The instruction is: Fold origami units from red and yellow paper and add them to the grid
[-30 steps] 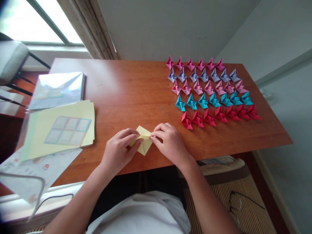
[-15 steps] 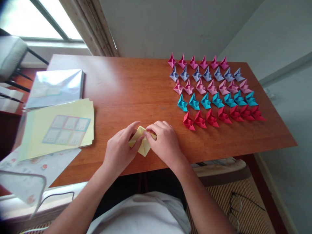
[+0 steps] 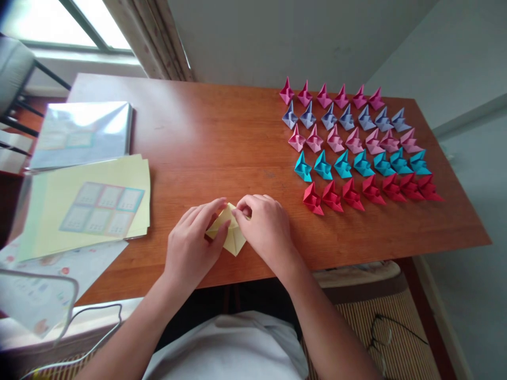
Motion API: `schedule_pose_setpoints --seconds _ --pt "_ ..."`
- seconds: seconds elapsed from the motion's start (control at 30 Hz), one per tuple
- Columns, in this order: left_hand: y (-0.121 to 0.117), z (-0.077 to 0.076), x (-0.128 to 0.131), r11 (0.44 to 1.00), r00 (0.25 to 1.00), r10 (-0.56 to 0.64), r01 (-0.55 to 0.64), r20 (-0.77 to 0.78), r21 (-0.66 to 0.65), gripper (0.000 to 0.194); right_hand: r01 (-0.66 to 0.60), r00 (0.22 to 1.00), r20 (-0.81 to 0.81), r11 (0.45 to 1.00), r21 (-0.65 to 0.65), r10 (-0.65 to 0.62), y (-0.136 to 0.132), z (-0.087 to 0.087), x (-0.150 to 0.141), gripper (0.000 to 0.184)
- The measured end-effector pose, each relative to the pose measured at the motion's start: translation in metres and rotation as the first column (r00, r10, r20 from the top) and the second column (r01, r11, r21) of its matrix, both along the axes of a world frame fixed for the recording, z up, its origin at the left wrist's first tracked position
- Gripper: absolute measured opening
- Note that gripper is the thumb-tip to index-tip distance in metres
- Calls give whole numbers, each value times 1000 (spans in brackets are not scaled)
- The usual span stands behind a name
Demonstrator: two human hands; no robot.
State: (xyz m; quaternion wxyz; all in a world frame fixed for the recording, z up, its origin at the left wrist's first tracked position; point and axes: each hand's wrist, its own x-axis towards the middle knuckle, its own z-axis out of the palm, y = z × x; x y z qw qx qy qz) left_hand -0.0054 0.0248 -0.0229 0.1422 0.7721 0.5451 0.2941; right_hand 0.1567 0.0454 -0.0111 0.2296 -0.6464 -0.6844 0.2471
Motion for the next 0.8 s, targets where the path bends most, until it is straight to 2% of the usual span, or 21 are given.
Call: schedule_pose_setpoints --seconds 0.43,0.6,0.8 --pt "1 1 4 999 999 49 -49 21 20 25 27 998 59 998 -58 -24 0 5 -4 18" --pt "-2 0 4 998 998 65 -66 23 22 26 34 992 118 999 4 -34 -4 3 -8 18" --pt "-2 -2 3 991 994 86 -78 -72 109 24 65 986 152 996 55 -73 -8 1 -11 19"
